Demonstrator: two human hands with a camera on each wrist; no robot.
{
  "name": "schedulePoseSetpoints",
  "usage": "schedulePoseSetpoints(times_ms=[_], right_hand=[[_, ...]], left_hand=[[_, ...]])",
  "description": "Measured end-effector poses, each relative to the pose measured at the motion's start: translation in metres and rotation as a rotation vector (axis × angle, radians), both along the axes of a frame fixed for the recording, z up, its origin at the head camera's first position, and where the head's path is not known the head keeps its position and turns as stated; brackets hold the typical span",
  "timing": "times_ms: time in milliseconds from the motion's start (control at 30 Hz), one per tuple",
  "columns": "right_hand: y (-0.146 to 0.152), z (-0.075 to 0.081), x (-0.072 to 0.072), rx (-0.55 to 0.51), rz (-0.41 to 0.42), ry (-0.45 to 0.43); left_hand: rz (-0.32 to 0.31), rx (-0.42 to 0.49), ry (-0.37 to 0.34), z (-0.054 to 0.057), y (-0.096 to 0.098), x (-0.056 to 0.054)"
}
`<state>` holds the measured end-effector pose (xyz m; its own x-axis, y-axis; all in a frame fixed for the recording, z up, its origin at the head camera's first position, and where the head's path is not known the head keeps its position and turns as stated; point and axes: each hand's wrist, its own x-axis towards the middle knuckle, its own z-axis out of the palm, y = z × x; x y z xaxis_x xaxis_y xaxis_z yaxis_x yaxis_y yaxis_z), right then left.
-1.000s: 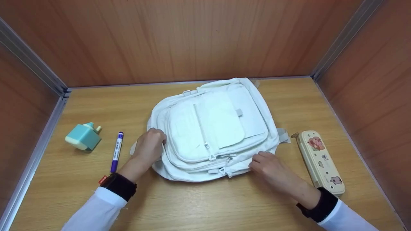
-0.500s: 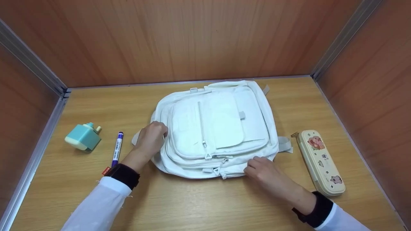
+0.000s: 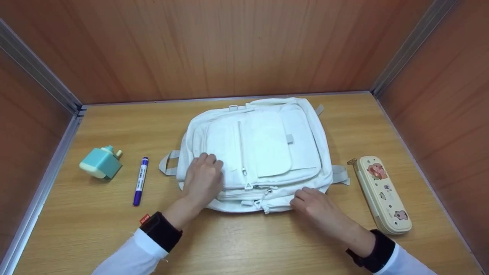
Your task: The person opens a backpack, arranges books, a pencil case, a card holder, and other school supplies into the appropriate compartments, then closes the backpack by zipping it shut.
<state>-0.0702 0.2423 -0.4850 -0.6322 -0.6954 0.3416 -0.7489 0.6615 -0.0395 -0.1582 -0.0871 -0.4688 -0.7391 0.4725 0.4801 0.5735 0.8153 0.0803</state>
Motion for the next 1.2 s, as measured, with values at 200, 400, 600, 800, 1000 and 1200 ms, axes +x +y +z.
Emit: schedulePoseSetpoints(times_ms=[200, 400, 600, 800, 1000, 1200], right_hand=[[-0.001, -0.003, 0.0, -0.027, 0.019, 0.032], [-0.002, -0.005, 0.0, -0.036, 0.018, 0.05], [-0.002, -0.007, 0.001, -0.033, 0.013, 0.029], [-0.002, -0.006, 0.002, -0.015, -0.015, 0.032], [-0.001, -0.006, 0.003, -0.006, -0.029, 0.018], [0.0, -0.007, 0.002, -0.024, -0.022, 0.015]], left_hand=[[-0.155, 0.094, -0.027, -0.013, 0.041, 0.042], [-0.176, 0.022, -0.059, -0.026, 0.066, 0.062], [-0.119, -0.071, -0.024, -0.03, 0.078, 0.062], [-0.14, -0.09, -0.003, -0.028, 0.083, 0.06], [-0.125, 0.012, -0.012, -0.026, 0.082, 0.058], [-0.16, 0.142, -0.098, -0.019, 0.073, 0.056]])
